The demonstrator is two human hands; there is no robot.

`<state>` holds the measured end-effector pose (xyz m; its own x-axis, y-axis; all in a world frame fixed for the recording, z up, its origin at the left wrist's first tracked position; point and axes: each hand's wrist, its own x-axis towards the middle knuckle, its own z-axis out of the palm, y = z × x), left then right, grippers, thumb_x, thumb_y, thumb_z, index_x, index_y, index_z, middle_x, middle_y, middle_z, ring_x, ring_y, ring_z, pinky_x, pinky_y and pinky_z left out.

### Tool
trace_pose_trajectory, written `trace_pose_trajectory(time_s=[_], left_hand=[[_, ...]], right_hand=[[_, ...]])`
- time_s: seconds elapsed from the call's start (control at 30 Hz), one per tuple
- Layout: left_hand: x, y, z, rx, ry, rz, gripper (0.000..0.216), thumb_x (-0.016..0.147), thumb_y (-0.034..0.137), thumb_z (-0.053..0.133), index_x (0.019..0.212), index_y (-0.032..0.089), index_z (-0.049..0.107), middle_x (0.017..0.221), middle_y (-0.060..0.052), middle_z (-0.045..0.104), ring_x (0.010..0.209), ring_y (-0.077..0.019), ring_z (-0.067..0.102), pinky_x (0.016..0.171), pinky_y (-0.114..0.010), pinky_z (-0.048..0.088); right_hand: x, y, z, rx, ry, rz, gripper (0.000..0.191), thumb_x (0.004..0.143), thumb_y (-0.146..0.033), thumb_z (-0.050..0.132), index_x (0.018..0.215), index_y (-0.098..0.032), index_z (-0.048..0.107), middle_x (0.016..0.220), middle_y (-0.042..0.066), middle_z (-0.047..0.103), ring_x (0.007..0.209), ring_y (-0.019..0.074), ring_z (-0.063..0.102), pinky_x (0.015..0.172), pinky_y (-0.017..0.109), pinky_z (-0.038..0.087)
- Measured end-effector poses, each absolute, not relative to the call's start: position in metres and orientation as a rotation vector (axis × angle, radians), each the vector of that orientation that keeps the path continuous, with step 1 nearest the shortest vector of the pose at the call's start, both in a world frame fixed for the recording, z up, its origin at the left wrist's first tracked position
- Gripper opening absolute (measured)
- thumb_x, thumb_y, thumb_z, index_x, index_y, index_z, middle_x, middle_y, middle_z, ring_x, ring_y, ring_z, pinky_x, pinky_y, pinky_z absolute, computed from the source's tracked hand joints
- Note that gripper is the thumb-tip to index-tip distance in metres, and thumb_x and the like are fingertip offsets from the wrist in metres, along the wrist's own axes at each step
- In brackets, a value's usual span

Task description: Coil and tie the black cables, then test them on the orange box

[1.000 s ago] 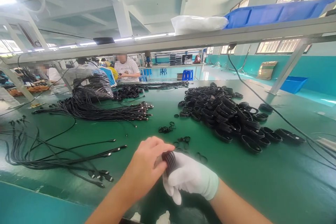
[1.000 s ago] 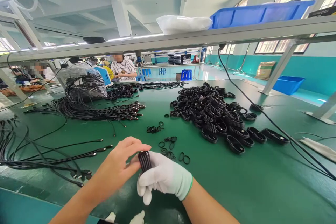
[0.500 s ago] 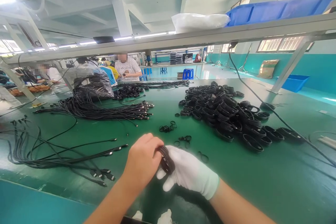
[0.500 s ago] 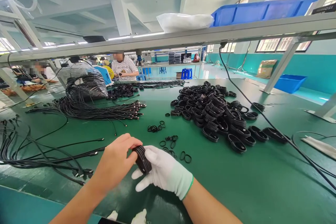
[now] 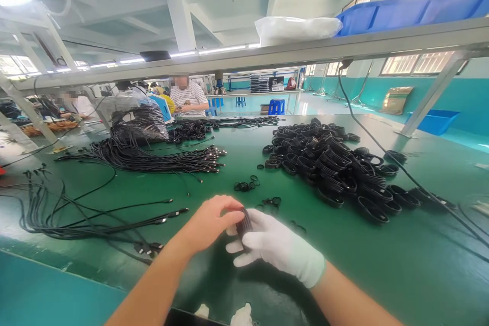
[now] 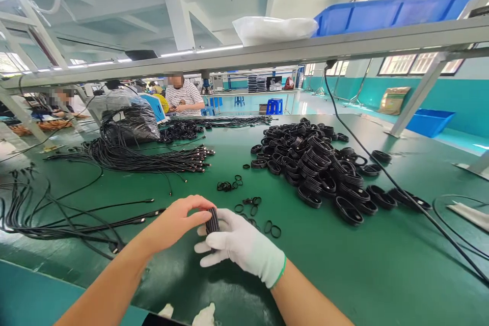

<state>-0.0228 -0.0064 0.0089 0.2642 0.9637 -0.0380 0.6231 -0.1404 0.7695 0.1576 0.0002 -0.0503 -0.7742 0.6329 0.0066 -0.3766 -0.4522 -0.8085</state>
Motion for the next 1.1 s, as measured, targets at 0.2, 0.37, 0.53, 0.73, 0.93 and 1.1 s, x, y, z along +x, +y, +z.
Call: trace_pose_trajectory(time_s=[0.2, 0.37, 0.53, 0.73, 0.93, 1.1], left_hand=[[-0.015, -0.022, -0.007, 2.07, 1.535, 0.816, 0.038, 0.075, 0.005, 0.044, 0.102, 0.025, 0.062, 0.096, 0.0, 0.058, 0.075, -0.012, 0.055, 0.069, -0.024, 0.045], [-0.017, -0.022, -0.023, 2.263, 1.541, 0.935, 0.036, 0.076, 0.001, 0.039, 0.09, 0.019, 0.068, 0.084, -0.002, 0.06, 0.074, -0.0125, 0.057, 0.068, -0.024, 0.045], [-0.018, -0.02, -0.025, 2.237, 1.601, 0.94, 0.037, 0.075, 0.001, 0.039, 0.087, 0.018, 0.069, 0.078, -0.001, 0.06, 0.07, -0.012, 0.057, 0.065, -0.023, 0.045], [-0.011, -0.021, -0.025, 2.231, 1.64, 0.882, 0.037, 0.074, 0.0, 0.04, 0.085, 0.02, 0.069, 0.078, 0.0, 0.058, 0.069, -0.0123, 0.056, 0.064, -0.023, 0.044], [-0.01, -0.02, -0.025, 2.208, 1.662, 0.854, 0.037, 0.076, 0.001, 0.039, 0.087, 0.022, 0.068, 0.08, 0.0, 0.059, 0.071, -0.0123, 0.057, 0.065, -0.022, 0.044], [-0.009, -0.021, -0.026, 2.164, 1.7, 0.832, 0.038, 0.075, 0.002, 0.039, 0.086, 0.022, 0.068, 0.08, 0.0, 0.058, 0.071, -0.0134, 0.056, 0.066, -0.025, 0.043]], right_hand=[[0.157, -0.004, -0.046, -0.432, -1.245, 2.199, 0.053, 0.072, -0.02, 0.07, 0.119, -0.017, 0.045, 0.114, 0.012, 0.052, 0.099, 0.0273, 0.061, 0.08, 0.042, 0.051], [0.151, -0.008, -0.049, -0.479, -1.261, 2.197, 0.054, 0.069, -0.023, 0.072, 0.116, -0.015, 0.047, 0.11, 0.011, 0.054, 0.098, 0.0275, 0.062, 0.081, 0.042, 0.051], [0.147, -0.009, -0.05, -0.474, -1.212, 2.204, 0.054, 0.067, -0.03, 0.074, 0.113, -0.013, 0.05, 0.105, 0.01, 0.055, 0.091, 0.0238, 0.063, 0.082, 0.042, 0.05], [0.141, -0.01, -0.046, -0.583, -1.272, 2.107, 0.039, 0.069, -0.029, 0.072, 0.099, -0.013, 0.054, 0.093, 0.008, 0.059, 0.085, 0.0217, 0.063, 0.076, 0.043, 0.052], [0.149, -0.002, -0.06, -0.339, -1.15, 2.323, 0.052, 0.083, -0.057, 0.048, 0.111, -0.013, 0.054, 0.106, 0.014, 0.058, 0.093, 0.023, 0.061, 0.077, 0.043, 0.051], [0.152, -0.003, -0.057, -0.399, -1.257, 2.268, 0.053, 0.07, -0.026, 0.073, 0.117, -0.018, 0.049, 0.116, 0.011, 0.053, 0.096, 0.0222, 0.06, 0.083, 0.043, 0.05]])
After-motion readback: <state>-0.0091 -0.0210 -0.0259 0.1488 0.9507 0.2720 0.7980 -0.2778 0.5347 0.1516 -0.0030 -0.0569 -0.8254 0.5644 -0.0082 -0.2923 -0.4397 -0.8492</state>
